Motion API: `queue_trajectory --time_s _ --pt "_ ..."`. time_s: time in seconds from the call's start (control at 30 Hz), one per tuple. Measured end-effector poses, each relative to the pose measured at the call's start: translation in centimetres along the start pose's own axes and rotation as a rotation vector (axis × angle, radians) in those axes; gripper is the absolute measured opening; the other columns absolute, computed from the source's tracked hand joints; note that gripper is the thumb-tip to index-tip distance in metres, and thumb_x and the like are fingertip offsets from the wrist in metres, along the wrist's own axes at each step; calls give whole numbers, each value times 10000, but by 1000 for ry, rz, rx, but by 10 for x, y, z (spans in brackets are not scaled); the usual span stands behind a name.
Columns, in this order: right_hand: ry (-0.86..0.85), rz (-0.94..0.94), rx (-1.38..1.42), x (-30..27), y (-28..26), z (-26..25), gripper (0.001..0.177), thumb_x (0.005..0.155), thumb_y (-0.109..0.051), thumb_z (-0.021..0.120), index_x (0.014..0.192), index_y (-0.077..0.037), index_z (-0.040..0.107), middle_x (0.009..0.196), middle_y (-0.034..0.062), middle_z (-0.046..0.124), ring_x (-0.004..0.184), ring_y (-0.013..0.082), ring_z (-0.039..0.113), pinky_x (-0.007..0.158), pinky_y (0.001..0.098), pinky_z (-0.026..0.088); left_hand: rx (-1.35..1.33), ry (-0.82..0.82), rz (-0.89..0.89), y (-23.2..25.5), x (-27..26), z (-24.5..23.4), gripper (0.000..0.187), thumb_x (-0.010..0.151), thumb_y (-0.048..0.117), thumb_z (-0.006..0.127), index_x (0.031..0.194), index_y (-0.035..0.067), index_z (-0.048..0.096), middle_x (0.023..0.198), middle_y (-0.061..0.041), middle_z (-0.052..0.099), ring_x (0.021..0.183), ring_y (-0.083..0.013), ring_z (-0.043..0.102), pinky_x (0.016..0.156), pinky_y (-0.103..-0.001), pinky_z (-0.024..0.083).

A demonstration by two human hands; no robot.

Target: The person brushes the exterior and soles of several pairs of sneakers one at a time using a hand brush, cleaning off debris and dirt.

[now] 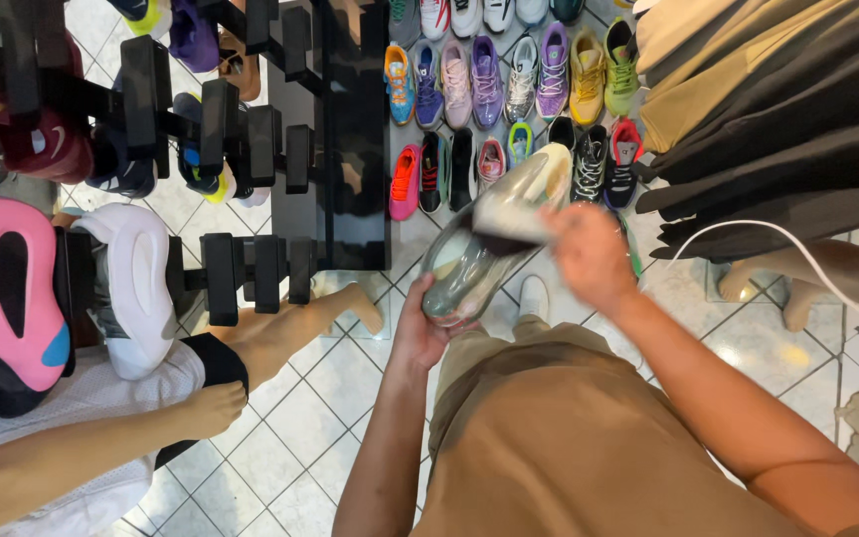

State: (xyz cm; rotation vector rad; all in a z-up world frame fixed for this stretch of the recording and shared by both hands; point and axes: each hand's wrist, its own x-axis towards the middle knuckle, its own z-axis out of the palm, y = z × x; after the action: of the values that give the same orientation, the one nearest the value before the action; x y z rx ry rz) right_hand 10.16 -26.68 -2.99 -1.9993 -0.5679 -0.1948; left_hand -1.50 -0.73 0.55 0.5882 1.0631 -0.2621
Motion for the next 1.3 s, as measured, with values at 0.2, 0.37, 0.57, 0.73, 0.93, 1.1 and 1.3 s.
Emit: queue_trajectory --time_s 0.2,0.37,0.57,0.73,0.93,1.1,1.3 --pt "186 130 -326 22 70 -61 533 925 -69 834 1441 -103 704 1150 126 588 1054 356 597 957 431 469 743 196 544 15 -33 13 1023 576 316 987 1456 117 507 1353 -186 642 1306 -376 586 1061 -517 495" --pt "39 94 -238 5 15 -13 463 917 -150 776 1375 -129 710 1076 120 609 1004 361 630 923 453 491 1109 277 720 18 -71 49 1077 451 429 988 1419 247 553 1304 -122 702 1260 -370 631 1095 -473 489" --pt "-154 166 -4 3 -86 -7 429 947 -255 703 1375 -234 688 1110 17 664 1033 248 682 922 364 520 1276 314 1064 -2 -33 18 1003 492 455 979 1384 177 616 1241 -107 708 1157 -344 684 1011 -460 531" --pt "-214 231 195 9 -47 -5 426 897 -197 755 1322 -214 725 1091 64 724 1064 284 704 956 390 530 1185 275 1251 0 -36 7 961 526 382 977 1368 100 611 1216 -149 704 1122 -381 689 961 -497 550" --pt "30 154 -108 16 83 -10 477 950 -49 748 1423 -53 684 1053 236 655 1028 461 649 919 504 504 969 247 1521 5 -32 -18 1009 444 375 1017 1339 64 669 1182 -153 731 1076 -361 717 937 -438 575" --pt "266 227 -45 13 104 -11 506 966 19 764 1460 -36 671 1130 199 622 1085 364 618 956 406 475 865 88 1575 6 -34 -27 1036 455 342 1028 1330 -49 635 1181 -265 699 1064 -427 711 914 -479 573" --pt "134 147 -98 8 3 19 466 918 -87 756 1378 -64 688 1101 144 617 1083 366 634 992 406 478 1242 73 1928 23 -38 -4 793 630 431 945 1242 10 667 1273 -228 700 1124 -432 704 961 -488 581"
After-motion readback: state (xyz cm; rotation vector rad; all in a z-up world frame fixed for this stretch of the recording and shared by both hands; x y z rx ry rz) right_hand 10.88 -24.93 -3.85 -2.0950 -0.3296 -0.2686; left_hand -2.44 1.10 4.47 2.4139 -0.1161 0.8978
